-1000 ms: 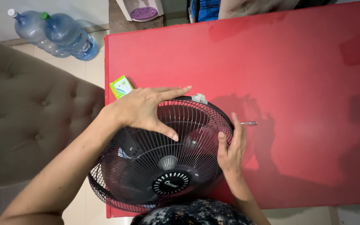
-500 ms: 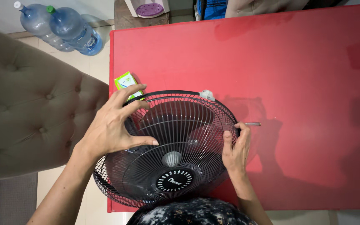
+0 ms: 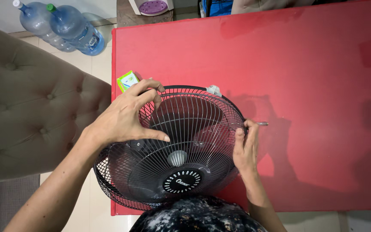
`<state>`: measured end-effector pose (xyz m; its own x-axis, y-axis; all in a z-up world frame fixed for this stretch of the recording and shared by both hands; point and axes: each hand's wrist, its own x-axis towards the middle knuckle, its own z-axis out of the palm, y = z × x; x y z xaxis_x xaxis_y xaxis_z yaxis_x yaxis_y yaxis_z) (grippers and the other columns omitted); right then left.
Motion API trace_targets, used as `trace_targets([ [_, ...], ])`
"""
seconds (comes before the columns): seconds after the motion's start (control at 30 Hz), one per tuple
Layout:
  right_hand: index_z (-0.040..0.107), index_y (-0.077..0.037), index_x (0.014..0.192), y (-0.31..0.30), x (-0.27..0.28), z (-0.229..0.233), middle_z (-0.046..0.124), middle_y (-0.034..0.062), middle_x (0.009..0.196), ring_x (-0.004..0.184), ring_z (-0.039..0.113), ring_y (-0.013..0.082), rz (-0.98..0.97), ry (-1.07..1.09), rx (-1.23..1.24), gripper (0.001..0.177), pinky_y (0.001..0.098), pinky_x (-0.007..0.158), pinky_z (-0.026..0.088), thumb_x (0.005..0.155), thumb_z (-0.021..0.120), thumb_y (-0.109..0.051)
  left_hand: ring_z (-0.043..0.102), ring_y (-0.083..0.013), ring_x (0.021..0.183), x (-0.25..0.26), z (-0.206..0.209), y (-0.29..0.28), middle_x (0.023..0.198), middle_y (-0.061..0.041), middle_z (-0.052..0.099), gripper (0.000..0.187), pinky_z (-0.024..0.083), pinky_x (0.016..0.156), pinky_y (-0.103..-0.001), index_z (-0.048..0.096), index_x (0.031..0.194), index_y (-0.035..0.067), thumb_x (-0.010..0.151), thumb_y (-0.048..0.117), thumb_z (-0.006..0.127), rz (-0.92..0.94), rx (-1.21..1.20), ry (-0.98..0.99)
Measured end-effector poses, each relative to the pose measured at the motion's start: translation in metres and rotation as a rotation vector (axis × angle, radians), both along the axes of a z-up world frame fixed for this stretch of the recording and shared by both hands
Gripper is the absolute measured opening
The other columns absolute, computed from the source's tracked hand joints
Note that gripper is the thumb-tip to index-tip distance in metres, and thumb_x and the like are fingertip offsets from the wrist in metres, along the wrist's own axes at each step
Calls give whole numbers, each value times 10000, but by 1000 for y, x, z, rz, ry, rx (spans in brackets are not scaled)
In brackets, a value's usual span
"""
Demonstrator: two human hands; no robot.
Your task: The person assembles a table fan by attaching the front and rear wire cages to the fan body. They align the cages, press them into place, and rotate the fan to check fit. The fan remains on a red table throughout.
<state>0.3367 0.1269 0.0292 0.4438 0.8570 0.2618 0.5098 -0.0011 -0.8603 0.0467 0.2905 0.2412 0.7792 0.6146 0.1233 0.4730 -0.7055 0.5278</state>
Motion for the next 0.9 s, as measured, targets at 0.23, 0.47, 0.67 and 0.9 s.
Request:
trace_targets([
  [0.23,428,-11,1220,0,17,-4,529,151,959,847,524,252,10,99,-104,434,407,792,455,1109,409,-430,634,-324,1177,14,13,1,1261,-96,627,703,523,964,-445,561,914,49,545,502,954,11,-100,49],
  [0.47,383,-1,1222,3,-4,6,554,180,1058,901,540,241,57,95,-28,512,407,828,463,1059,521,-466,637,-320,1200,-2,6,8,1286,-115,654,683,518,1004,-438,560,942,36,557,422,971,-50,-44,-48],
  [0.67,372,2,1187,3,-7,16,572,233,1274,1070,564,278,106,110,38,502,425,994,452,1044,574,-435,651,-313,1191,-6,11,4,1330,-117,659,685,528,997,-418,542,937,31,549,398,971,-37,-94,-55],
  [0.9,371,-20,1182,-3,-10,14,547,271,1329,1212,533,308,156,192,73,476,444,1087,406,1034,619,-397,642,-325,1206,-10,17,-1,1327,-126,660,719,519,1004,-427,556,965,33,515,403,977,-33,-108,3],
])
